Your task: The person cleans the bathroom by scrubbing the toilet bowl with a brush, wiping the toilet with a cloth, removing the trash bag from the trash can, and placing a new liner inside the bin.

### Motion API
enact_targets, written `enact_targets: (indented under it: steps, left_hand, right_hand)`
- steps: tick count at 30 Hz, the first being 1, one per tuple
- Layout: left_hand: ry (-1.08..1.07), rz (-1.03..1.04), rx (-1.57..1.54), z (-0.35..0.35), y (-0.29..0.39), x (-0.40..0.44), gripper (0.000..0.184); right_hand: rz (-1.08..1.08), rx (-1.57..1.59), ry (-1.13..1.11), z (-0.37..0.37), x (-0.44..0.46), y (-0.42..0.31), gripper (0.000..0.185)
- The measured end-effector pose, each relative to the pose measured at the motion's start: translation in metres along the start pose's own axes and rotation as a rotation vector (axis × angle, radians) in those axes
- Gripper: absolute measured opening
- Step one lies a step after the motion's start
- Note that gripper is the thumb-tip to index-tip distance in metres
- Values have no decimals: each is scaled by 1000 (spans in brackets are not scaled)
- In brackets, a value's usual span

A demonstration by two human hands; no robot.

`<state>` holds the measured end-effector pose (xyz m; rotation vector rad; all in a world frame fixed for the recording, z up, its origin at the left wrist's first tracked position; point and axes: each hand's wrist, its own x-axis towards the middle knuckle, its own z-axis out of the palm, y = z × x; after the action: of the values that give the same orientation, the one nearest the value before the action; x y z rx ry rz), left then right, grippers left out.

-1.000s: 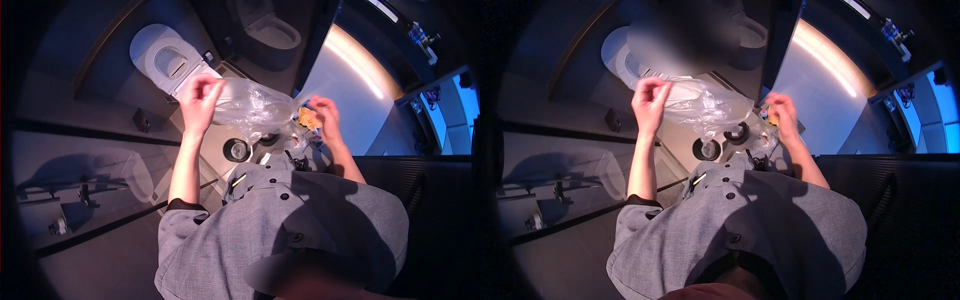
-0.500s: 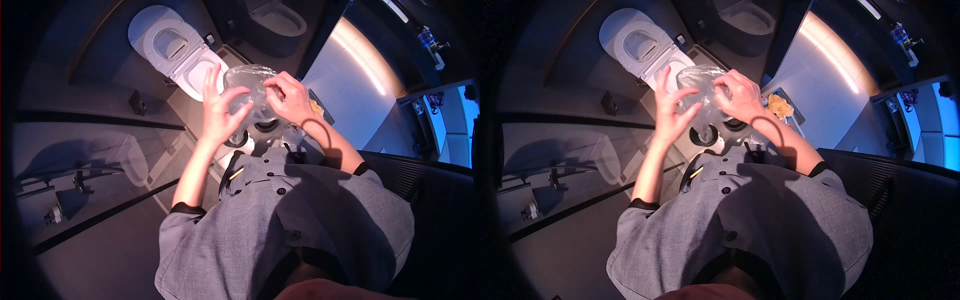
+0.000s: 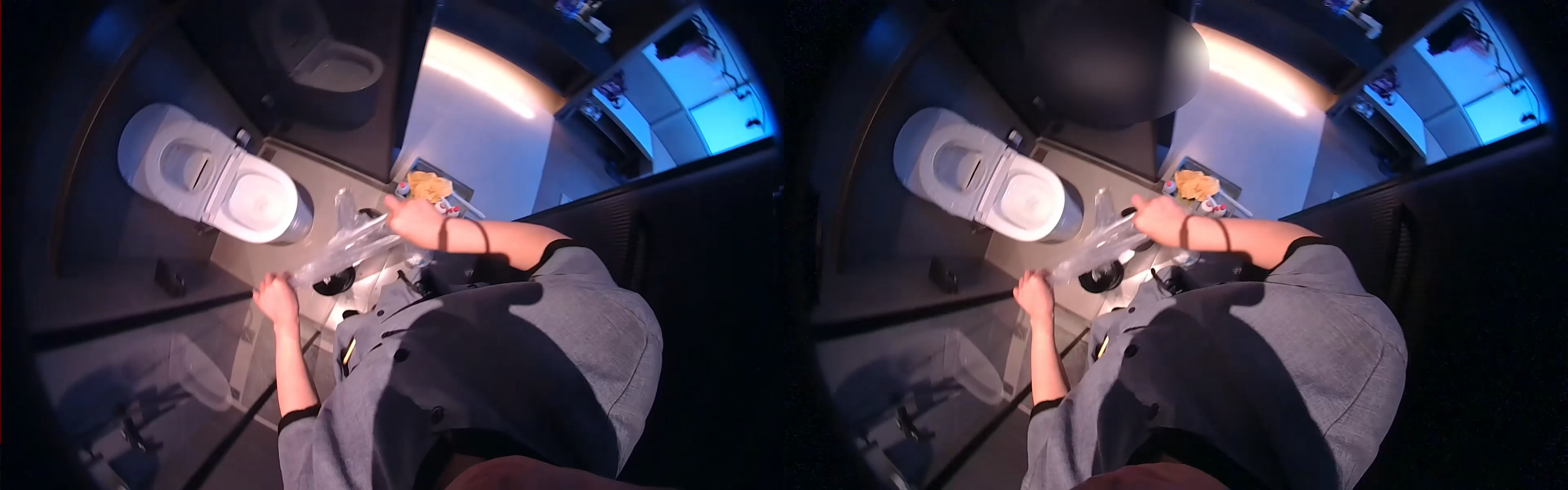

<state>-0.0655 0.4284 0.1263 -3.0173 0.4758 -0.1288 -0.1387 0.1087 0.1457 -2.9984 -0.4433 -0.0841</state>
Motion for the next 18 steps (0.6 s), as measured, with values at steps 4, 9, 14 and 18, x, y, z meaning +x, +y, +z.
enact_targets:
  steps: [4, 9, 14, 18]
  left_hand:
    - [22, -36, -3, 19, -39, -17, 15]
    - [65, -474, -424, 20, -64, -30, 15]
    - [161, -394, -231, 45, -80, -42, 17]
    - [-392, 23, -9, 57, -119, -59, 17]
  right_hand:
    - [1, 54, -129, 15, 7, -38, 11]
    - [-61, 96, -178, 29, 15, -80, 14]
    - [-83, 47, -203, 63, 16, -86, 6]
    - [-153, 29, -49, 61, 7, -57, 8]
